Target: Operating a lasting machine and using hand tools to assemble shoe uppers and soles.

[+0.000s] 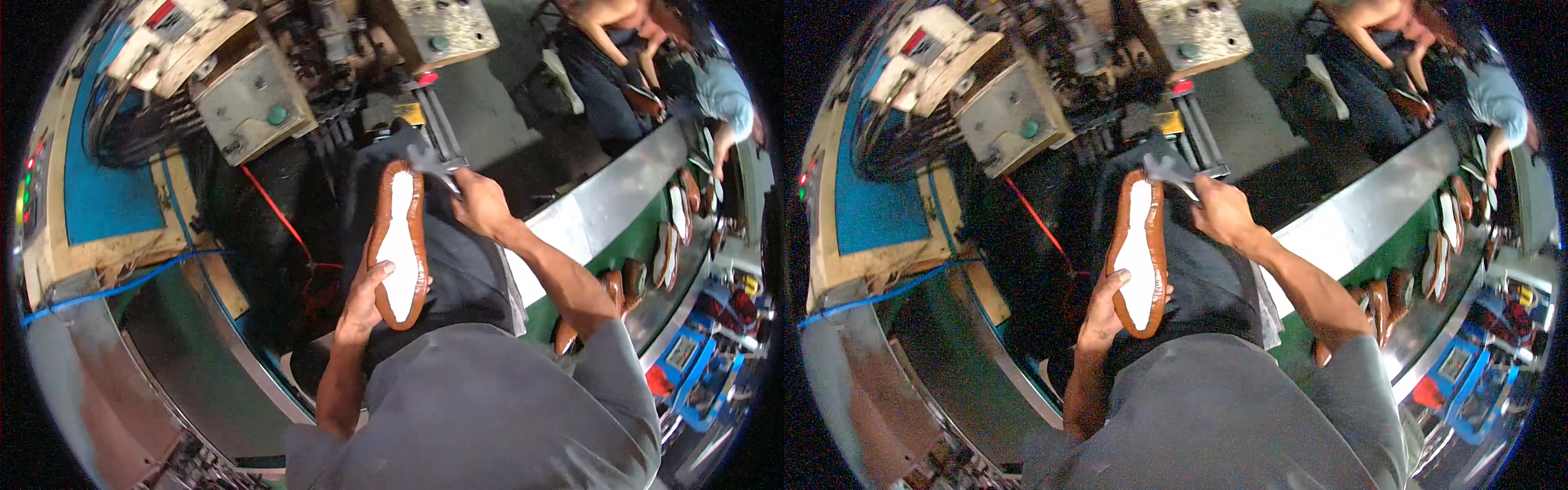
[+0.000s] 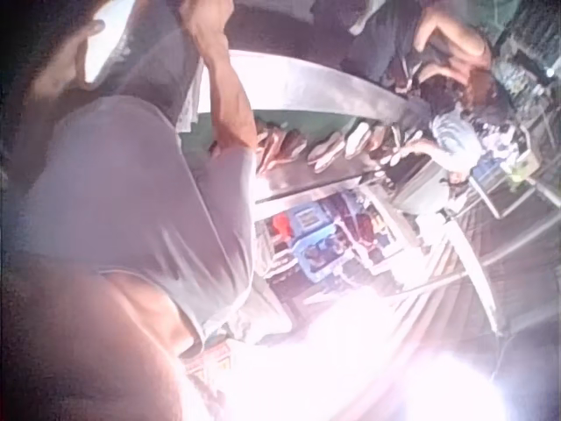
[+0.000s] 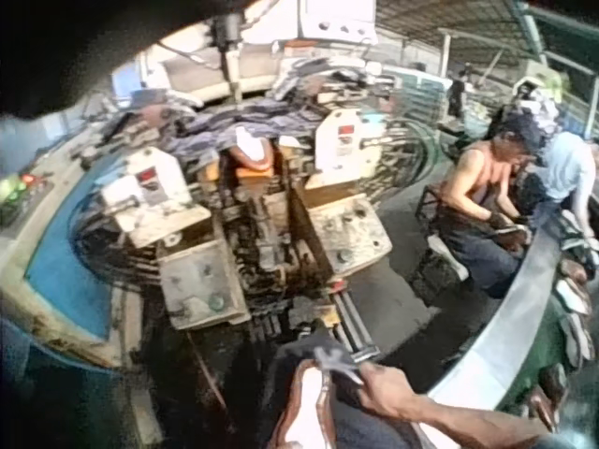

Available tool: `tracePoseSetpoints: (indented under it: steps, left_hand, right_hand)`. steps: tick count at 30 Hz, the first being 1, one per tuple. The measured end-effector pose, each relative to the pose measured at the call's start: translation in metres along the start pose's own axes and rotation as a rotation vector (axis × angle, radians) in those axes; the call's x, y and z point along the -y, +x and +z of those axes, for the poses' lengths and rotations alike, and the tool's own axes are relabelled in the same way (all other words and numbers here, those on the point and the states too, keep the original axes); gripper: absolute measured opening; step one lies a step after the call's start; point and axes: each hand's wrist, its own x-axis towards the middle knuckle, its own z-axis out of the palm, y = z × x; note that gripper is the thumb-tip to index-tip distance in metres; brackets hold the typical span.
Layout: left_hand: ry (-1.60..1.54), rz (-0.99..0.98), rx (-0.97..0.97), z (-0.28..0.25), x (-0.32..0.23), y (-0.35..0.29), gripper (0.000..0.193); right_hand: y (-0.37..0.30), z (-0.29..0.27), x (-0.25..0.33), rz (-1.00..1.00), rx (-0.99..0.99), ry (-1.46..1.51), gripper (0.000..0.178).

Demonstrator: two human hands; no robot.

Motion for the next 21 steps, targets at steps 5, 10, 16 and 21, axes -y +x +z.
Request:
tracePoseSetpoints:
  steps: [5,10,16,21]
  left_hand:
    - [-0.148,0.200,-0.158,-0.018,-0.032,-0.051,0.080]
    - [0.284,0.489,-0.735,-0.113,-0.106,-0.150,0.087]
    - [1.062,0.101,-1.642,-0.285,-0.140,-0.260,0.085]
    - [1.781,-0.196,-1.661,-0.364,-0.119,-0.324,0.089]
  right_hand:
    - [-0.025,0.032,-0.005,0.234,-0.109,0.394,0.042]
    - [-0.025,0.045,-0.038,0.316,-0.123,0.402,0.018]
    - [-0.032,0.059,-0.076,0.441,-0.085,0.474,0.022]
    - [-0.042,0.064,-0.096,0.626,-0.051,0.795,0.022]
